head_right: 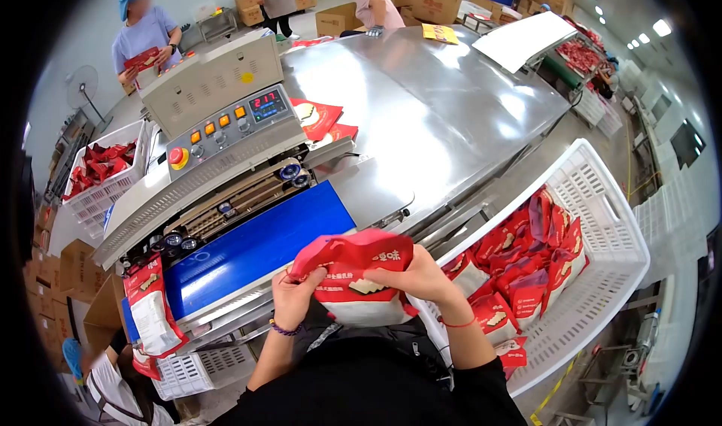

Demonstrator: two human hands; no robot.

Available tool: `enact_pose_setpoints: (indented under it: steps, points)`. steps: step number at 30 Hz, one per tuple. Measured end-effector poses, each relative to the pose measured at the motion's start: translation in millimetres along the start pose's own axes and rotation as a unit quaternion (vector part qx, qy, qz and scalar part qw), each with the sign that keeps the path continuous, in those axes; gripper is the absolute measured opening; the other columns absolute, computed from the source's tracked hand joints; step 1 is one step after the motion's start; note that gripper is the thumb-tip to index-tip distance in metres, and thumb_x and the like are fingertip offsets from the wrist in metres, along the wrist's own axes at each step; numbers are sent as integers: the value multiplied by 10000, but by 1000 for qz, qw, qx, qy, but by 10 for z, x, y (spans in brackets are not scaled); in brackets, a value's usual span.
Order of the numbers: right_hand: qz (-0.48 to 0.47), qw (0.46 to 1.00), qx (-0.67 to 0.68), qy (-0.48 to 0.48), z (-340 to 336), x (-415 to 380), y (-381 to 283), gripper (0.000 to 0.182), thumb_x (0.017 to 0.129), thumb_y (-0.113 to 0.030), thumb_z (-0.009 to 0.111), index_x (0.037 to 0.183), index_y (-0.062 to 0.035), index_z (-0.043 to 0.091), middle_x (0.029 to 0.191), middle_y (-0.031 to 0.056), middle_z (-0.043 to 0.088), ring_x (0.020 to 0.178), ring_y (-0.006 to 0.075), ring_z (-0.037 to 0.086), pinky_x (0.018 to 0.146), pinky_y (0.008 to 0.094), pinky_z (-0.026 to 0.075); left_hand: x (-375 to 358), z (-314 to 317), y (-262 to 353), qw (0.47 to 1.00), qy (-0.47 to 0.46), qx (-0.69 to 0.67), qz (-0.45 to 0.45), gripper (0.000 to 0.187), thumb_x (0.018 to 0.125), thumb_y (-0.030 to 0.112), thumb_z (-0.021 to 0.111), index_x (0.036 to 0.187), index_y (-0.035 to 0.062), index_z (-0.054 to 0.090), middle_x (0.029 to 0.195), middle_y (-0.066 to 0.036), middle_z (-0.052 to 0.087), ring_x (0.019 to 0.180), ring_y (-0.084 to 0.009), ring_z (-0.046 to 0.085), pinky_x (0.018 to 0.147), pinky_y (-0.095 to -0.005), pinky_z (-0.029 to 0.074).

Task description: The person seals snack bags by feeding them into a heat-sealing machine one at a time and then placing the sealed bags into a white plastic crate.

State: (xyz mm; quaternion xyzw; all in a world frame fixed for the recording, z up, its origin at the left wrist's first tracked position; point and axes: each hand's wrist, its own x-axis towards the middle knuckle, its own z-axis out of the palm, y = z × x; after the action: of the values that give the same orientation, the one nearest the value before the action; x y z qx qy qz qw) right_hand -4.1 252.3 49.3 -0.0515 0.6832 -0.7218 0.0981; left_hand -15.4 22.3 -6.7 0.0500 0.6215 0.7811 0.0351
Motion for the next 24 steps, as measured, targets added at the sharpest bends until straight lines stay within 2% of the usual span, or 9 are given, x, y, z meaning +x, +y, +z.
enact_pose_setpoints:
  steps: [3,6,9,13,15,18,21,23,24]
  points:
    - [-9,996,-76,48,56,86,152,291,813,-112,772,1069,-11,676,925,19,699,862,64,613,769,247,509,41,-311,-10,998,-23,36,-48,160,889,54,688,1031,-18,702,903,-15,701,804,-69,617,727,-227,506]
    - [17,994,-89,57,-57,163,161,230,816,-117,769,1003,-6,695,866,30,708,809,75,625,742,251,515,118,-492,-38,983,-169,49,-50,149,917,68,659,1033,-22,678,970,-8,686,876,-64,598,779,-243,498]
    - [5,998,-27,55,-319,240,134,146,847,-105,737,933,9,713,864,35,716,789,75,629,719,249,521,226,-489,-39,979,-201,-21,-34,124,940,76,625,1001,-18,678,947,9,676,856,-57,583,784,-240,488]
    - [-28,985,-141,96,-569,523,-17,200,862,-159,730,919,33,720,786,27,706,733,60,601,684,229,504,607,-208,53,993,-85,54,-63,161,960,120,604,901,-19,659,924,33,646,837,-24,530,733,-221,451]
    - [-95,942,-299,118,-780,810,124,219,847,-179,744,890,34,720,704,48,678,655,48,554,610,229,474,1011,-218,-339,940,4,302,157,183,947,150,634,841,3,654,803,69,598,707,-6,453,609,-221,385]
    - [-57,943,-269,187,-954,1206,258,275,827,-221,767,840,50,720,684,60,670,607,51,541,550,234,454,1283,56,-408,991,78,109,-25,237,934,189,661,751,41,631,607,97,470,503,-19,308,462,-233,252]
    - [-7,976,-60,209,-1034,1536,365,311,864,-219,737,924,85,709,815,90,712,702,88,629,622,228,511,1428,153,-375,989,107,-49,-94,227,938,182,651,759,44,639,606,91,474,473,-15,313,430,-212,228]
    - [-22,980,-28,198,-1083,1704,344,393,868,-172,726,1136,94,616,923,136,716,792,114,660,679,217,527,1580,90,-521,986,100,-91,-101,185,941,185,638,816,48,645,591,87,459,451,-4,325,397,-198,210]
    - [-18,979,-29,199,-1104,1791,343,354,859,-152,731,1102,69,601,893,131,710,781,113,657,670,218,526,1636,97,-480,980,116,-109,-118,176,940,186,632,818,59,629,581,82,442,441,-12,325,388,-199,210]
